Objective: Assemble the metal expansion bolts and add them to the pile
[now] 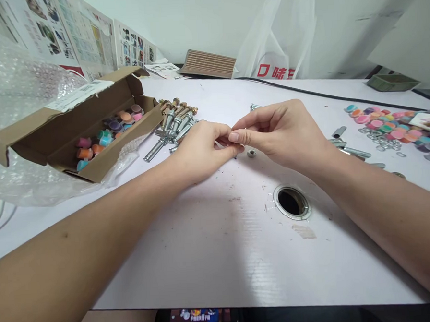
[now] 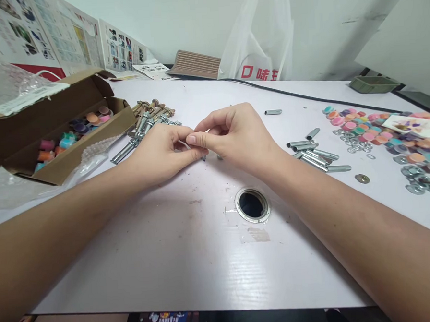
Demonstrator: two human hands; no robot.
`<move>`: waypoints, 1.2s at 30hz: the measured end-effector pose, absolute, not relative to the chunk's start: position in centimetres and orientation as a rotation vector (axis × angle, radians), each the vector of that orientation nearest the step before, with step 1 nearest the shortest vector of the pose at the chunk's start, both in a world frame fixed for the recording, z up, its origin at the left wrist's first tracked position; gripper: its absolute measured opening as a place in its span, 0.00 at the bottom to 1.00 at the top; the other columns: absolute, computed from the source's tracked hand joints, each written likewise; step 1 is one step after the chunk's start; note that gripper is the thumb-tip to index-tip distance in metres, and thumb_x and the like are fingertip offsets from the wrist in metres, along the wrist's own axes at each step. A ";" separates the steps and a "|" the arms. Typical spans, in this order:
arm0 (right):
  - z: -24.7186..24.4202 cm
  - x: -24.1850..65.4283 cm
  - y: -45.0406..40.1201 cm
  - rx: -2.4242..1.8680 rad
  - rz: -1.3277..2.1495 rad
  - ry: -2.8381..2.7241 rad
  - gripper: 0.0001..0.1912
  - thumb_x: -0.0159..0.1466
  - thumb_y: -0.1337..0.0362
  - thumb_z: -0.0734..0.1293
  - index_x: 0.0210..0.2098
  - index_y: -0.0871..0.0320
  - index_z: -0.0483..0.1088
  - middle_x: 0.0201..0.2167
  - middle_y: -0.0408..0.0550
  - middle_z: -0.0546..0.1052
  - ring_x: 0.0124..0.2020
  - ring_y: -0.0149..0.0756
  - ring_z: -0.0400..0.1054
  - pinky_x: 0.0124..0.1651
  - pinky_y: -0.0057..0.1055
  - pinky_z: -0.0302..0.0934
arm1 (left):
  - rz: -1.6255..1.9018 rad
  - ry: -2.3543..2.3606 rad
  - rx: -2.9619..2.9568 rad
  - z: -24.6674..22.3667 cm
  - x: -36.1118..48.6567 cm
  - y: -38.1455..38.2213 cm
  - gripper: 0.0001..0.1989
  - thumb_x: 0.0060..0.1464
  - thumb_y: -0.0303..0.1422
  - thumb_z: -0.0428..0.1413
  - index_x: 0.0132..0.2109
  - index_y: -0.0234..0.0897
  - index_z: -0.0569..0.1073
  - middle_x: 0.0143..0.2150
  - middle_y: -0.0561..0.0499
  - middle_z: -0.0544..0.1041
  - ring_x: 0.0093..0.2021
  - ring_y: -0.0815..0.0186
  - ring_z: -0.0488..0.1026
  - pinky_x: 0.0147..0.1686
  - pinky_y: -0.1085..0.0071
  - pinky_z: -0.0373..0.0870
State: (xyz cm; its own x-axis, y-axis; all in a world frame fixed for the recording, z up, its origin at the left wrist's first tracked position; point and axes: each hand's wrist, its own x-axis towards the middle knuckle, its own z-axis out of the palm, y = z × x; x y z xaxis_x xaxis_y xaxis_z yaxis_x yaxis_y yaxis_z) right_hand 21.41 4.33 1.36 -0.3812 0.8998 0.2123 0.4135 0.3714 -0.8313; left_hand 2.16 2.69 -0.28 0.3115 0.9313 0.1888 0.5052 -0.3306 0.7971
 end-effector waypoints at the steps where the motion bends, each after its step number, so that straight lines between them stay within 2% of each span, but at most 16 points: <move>1: 1.4 21.5 4.3 -1.132 0.901 -1.964 0.25 0.54 0.43 0.83 0.38 0.57 0.85 0.26 0.47 0.77 0.26 0.28 0.63 0.28 0.29 0.53 | 0.879 1.262 1.952 -0.2 2.2 2.7 0.09 0.58 0.35 0.62 0.34 0.34 0.82 0.30 0.53 0.81 0.33 0.68 0.74 0.35 0.69 0.66; 4: 1.8 22.0 4.2 -1.139 0.806 -2.006 0.26 0.56 0.43 0.82 0.39 0.58 0.85 0.28 0.47 0.78 0.28 0.29 0.65 0.30 0.30 0.55 | 0.887 1.241 1.944 -0.1 2.1 2.6 0.08 0.58 0.34 0.64 0.35 0.33 0.83 0.31 0.52 0.81 0.32 0.69 0.73 0.36 0.70 0.67; 8: 2.5 23.2 4.5 -1.317 0.548 -2.163 0.20 0.64 0.46 0.77 0.36 0.59 0.83 0.30 0.50 0.78 0.31 0.32 0.67 0.35 0.33 0.57 | 0.880 1.236 1.938 -0.2 2.0 2.6 0.10 0.57 0.37 0.65 0.39 0.32 0.83 0.34 0.49 0.82 0.35 0.67 0.74 0.39 0.69 0.71; 10: 2.5 23.8 4.8 -1.508 0.476 -2.279 0.18 0.64 0.49 0.78 0.40 0.59 0.83 0.35 0.51 0.79 0.34 0.35 0.69 0.38 0.34 0.58 | 0.882 1.237 1.935 -0.3 2.0 2.7 0.10 0.57 0.37 0.65 0.38 0.32 0.82 0.35 0.49 0.82 0.36 0.66 0.75 0.40 0.68 0.72; 12: 2.3 24.3 5.1 -1.652 0.467 -2.372 0.20 0.62 0.50 0.79 0.46 0.58 0.82 0.38 0.51 0.80 0.36 0.37 0.71 0.39 0.34 0.60 | 0.887 1.228 1.929 -0.4 2.1 2.8 0.10 0.57 0.36 0.65 0.39 0.32 0.82 0.36 0.48 0.82 0.37 0.66 0.75 0.41 0.68 0.72; 14: 1.9 24.5 5.3 -1.685 0.471 -2.431 0.19 0.64 0.50 0.77 0.46 0.57 0.82 0.38 0.49 0.81 0.34 0.36 0.71 0.38 0.34 0.60 | 0.887 1.219 1.923 -0.5 2.0 2.8 0.09 0.56 0.36 0.65 0.40 0.32 0.82 0.37 0.48 0.82 0.38 0.65 0.75 0.42 0.68 0.72; 17: 1.6 24.4 5.2 -1.604 0.474 -2.489 0.15 0.67 0.51 0.72 0.42 0.56 0.82 0.34 0.47 0.80 0.29 0.32 0.68 0.34 0.34 0.58 | 0.882 1.213 1.936 -0.6 2.0 2.9 0.10 0.57 0.37 0.64 0.40 0.33 0.81 0.37 0.49 0.82 0.38 0.65 0.75 0.41 0.68 0.71; 23: 1.6 24.5 5.2 -1.503 0.549 -2.545 0.14 0.66 0.51 0.73 0.42 0.54 0.82 0.34 0.45 0.79 0.29 0.31 0.68 0.34 0.34 0.57 | 0.722 1.310 2.135 -1.1 1.9 3.3 0.06 0.55 0.34 0.62 0.32 0.37 0.77 0.26 0.55 0.73 0.29 0.68 0.67 0.33 0.66 0.59; 28: 2.1 24.5 5.0 -1.487 0.547 -2.450 0.09 0.67 0.57 0.73 0.37 0.56 0.81 0.33 0.47 0.79 0.31 0.34 0.69 0.37 0.36 0.59 | 0.691 1.358 2.213 -1.1 2.2 3.5 0.06 0.58 0.34 0.62 0.34 0.37 0.77 0.30 0.53 0.77 0.31 0.67 0.69 0.35 0.66 0.61; 32: 2.3 23.8 4.2 -1.214 0.667 -2.147 0.12 0.68 0.55 0.73 0.44 0.57 0.80 0.40 0.50 0.82 0.40 0.38 0.75 0.45 0.38 0.67 | 0.603 1.405 2.297 -0.8 2.4 3.3 0.07 0.61 0.34 0.60 0.35 0.37 0.74 0.33 0.51 0.79 0.33 0.65 0.71 0.35 0.66 0.59; 36: 2.2 23.2 3.6 -1.084 0.541 -2.124 0.11 0.69 0.60 0.72 0.49 0.56 0.81 0.45 0.49 0.82 0.45 0.38 0.76 0.51 0.37 0.69 | 0.525 1.445 2.391 -0.8 2.5 3.1 0.08 0.64 0.35 0.56 0.37 0.38 0.73 0.34 0.48 0.78 0.33 0.63 0.71 0.33 0.66 0.57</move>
